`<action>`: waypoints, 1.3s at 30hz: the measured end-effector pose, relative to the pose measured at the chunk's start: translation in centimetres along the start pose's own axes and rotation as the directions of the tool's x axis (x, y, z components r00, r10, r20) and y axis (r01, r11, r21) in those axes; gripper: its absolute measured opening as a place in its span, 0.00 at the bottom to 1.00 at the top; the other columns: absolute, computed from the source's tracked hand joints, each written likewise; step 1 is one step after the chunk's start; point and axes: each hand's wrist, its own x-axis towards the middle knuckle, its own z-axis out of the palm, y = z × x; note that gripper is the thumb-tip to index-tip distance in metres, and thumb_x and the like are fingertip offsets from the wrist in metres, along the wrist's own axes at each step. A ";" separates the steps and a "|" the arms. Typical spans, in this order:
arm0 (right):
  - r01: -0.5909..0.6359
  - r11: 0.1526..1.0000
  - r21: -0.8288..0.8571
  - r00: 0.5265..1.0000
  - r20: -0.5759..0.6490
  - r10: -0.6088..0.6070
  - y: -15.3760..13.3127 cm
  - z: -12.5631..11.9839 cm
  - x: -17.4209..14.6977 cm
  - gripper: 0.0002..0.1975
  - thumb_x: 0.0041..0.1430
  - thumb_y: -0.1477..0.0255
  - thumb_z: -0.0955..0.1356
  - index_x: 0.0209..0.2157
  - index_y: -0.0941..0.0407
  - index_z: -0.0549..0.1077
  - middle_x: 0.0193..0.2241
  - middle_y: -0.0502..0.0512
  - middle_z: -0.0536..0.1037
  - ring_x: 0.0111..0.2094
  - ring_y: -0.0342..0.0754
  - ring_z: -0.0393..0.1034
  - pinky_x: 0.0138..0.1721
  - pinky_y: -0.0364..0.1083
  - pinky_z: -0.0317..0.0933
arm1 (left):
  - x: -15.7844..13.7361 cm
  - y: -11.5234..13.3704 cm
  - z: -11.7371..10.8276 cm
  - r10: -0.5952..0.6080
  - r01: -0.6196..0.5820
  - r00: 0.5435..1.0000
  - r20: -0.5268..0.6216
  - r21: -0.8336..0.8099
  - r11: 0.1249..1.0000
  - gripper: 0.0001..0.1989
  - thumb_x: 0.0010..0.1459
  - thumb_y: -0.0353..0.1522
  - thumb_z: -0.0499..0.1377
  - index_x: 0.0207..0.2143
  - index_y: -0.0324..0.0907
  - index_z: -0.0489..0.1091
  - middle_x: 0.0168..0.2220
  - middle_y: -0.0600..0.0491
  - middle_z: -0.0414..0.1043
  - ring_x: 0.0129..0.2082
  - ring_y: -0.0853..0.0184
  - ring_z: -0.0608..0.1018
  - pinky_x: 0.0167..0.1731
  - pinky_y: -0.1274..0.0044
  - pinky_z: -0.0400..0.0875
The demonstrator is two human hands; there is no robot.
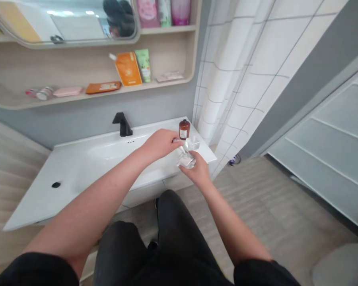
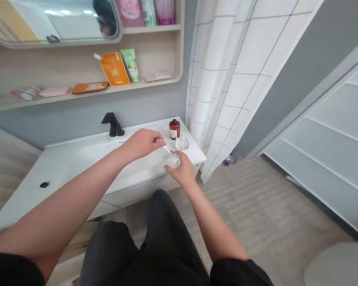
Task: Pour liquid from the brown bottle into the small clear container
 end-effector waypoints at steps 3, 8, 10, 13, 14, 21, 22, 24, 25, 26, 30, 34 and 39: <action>0.059 0.998 0.036 0.997 0.037 -0.061 -2.9 1.0 -1.0 0.37 0.52 0.59 0.81 0.62 0.54 0.76 0.59 0.66 0.83 0.60 0.67 0.80 0.65 0.65 0.73 | -2.4 -0.2 -1.5 -0.023 0.018 0.999 0.049 0.094 0.995 0.16 0.70 0.44 0.64 0.42 0.43 0.86 0.39 0.46 0.85 0.41 0.55 0.83 0.42 0.70 0.69; 0.118 0.989 0.091 0.985 0.113 -0.128 -7.5 3.1 -2.1 0.37 0.52 0.60 0.81 0.62 0.54 0.76 0.57 0.66 0.84 0.59 0.67 0.81 0.63 0.64 0.74 | -6.7 -0.5 -3.3 -0.052 0.019 0.987 0.149 0.212 0.977 0.18 0.69 0.47 0.64 0.40 0.43 0.86 0.37 0.44 0.85 0.41 0.54 0.83 0.40 0.70 0.68; 0.138 0.985 0.103 0.978 0.140 -0.152 -9.2 3.9 -2.5 0.36 0.53 0.59 0.81 0.62 0.54 0.76 0.57 0.65 0.84 0.59 0.67 0.81 0.63 0.64 0.74 | -8.4 -0.9 -3.7 -0.075 0.033 0.984 0.162 0.246 0.969 0.18 0.69 0.47 0.64 0.41 0.43 0.86 0.37 0.43 0.85 0.42 0.53 0.84 0.41 0.70 0.69; 0.166 0.979 0.119 0.967 0.176 -0.185 -11.1 4.9 -3.1 0.36 0.52 0.59 0.81 0.61 0.53 0.76 0.58 0.65 0.84 0.59 0.67 0.81 0.64 0.64 0.74 | -10.6 -2.0 -4.0 -0.096 0.051 0.979 0.182 0.239 0.970 0.17 0.69 0.45 0.64 0.41 0.44 0.86 0.36 0.44 0.85 0.42 0.52 0.84 0.41 0.69 0.70; 0.173 0.977 0.123 0.963 0.189 -0.195 -11.5 5.2 -3.4 0.36 0.52 0.59 0.81 0.61 0.53 0.76 0.58 0.65 0.84 0.59 0.67 0.81 0.64 0.64 0.74 | -11.2 -2.4 -4.2 -0.093 0.049 0.978 0.188 0.224 0.973 0.16 0.69 0.44 0.64 0.40 0.44 0.86 0.36 0.44 0.85 0.41 0.53 0.84 0.41 0.69 0.70; 0.155 0.974 0.168 0.938 0.285 -0.198 -13.5 6.0 -4.4 0.34 0.50 0.61 0.82 0.58 0.52 0.78 0.53 0.63 0.86 0.54 0.66 0.84 0.58 0.61 0.77 | -14.7 -4.2 -5.4 0.161 -0.167 0.947 0.278 -0.002 0.986 0.19 0.56 0.25 0.65 0.48 0.48 0.85 0.49 0.49 0.85 0.50 0.56 0.84 0.52 0.71 0.74; 0.150 0.972 0.180 0.935 0.295 -0.199 -13.8 6.0 -4.5 0.34 0.49 0.61 0.82 0.58 0.53 0.78 0.53 0.63 0.86 0.54 0.66 0.84 0.58 0.61 0.77 | -15.1 -4.3 -5.5 0.195 -0.190 0.939 0.284 -0.044 0.981 0.22 0.55 0.24 0.65 0.51 0.48 0.85 0.51 0.49 0.84 0.52 0.56 0.84 0.54 0.71 0.74; 0.154 0.967 0.203 0.931 0.299 -0.211 -14.1 5.9 -4.6 0.36 0.49 0.60 0.83 0.59 0.54 0.78 0.54 0.64 0.86 0.55 0.66 0.84 0.59 0.61 0.77 | -16.0 -4.5 -5.6 0.208 -0.193 0.946 0.249 -0.082 0.978 0.25 0.57 0.27 0.67 0.57 0.48 0.82 0.55 0.48 0.83 0.55 0.56 0.83 0.56 0.70 0.74; 0.161 0.964 0.213 0.930 0.296 -0.220 -14.3 5.8 -4.7 0.37 0.50 0.60 0.83 0.60 0.54 0.78 0.56 0.65 0.86 0.57 0.67 0.83 0.60 0.61 0.76 | -16.4 -4.5 -5.5 0.176 -0.165 0.963 0.204 -0.068 0.984 0.25 0.59 0.30 0.68 0.60 0.47 0.80 0.58 0.46 0.81 0.57 0.55 0.83 0.57 0.70 0.74; 0.169 0.961 0.220 0.928 0.292 -0.230 -14.4 5.7 -4.8 0.37 0.50 0.59 0.83 0.61 0.54 0.77 0.57 0.65 0.85 0.58 0.66 0.83 0.62 0.62 0.76 | -16.9 -4.6 -5.3 0.118 -0.114 0.982 0.150 -0.035 0.993 0.25 0.61 0.34 0.69 0.61 0.46 0.79 0.59 0.44 0.80 0.57 0.54 0.83 0.58 0.69 0.75; 0.193 0.956 0.220 0.921 0.297 -0.254 -14.5 5.3 -5.0 0.37 0.50 0.59 0.83 0.61 0.53 0.78 0.57 0.64 0.85 0.57 0.65 0.83 0.62 0.61 0.75 | -18.3 -4.1 -4.5 -0.107 0.104 0.993 0.044 0.066 0.992 0.21 0.68 0.41 0.65 0.58 0.41 0.79 0.53 0.41 0.82 0.53 0.50 0.85 0.55 0.64 0.77; 0.191 0.955 0.227 0.908 0.330 -0.260 -14.4 5.2 -5.4 0.36 0.49 0.62 0.82 0.60 0.53 0.78 0.54 0.63 0.86 0.53 0.64 0.84 0.58 0.59 0.77 | -19.3 -3.2 -4.0 0.017 -0.010 0.997 0.073 -0.093 0.996 0.36 0.60 0.28 0.65 0.72 0.46 0.70 0.62 0.43 0.80 0.60 0.52 0.82 0.62 0.64 0.75; 0.168 0.955 0.246 0.919 0.311 -0.242 -14.2 4.8 -5.5 0.38 0.50 0.60 0.83 0.62 0.53 0.78 0.56 0.63 0.86 0.54 0.63 0.84 0.59 0.59 0.76 | -19.2 -3.3 -3.2 -0.068 0.069 0.998 0.012 -0.136 0.988 0.28 0.63 0.33 0.65 0.66 0.42 0.75 0.54 0.43 0.83 0.55 0.51 0.84 0.60 0.61 0.77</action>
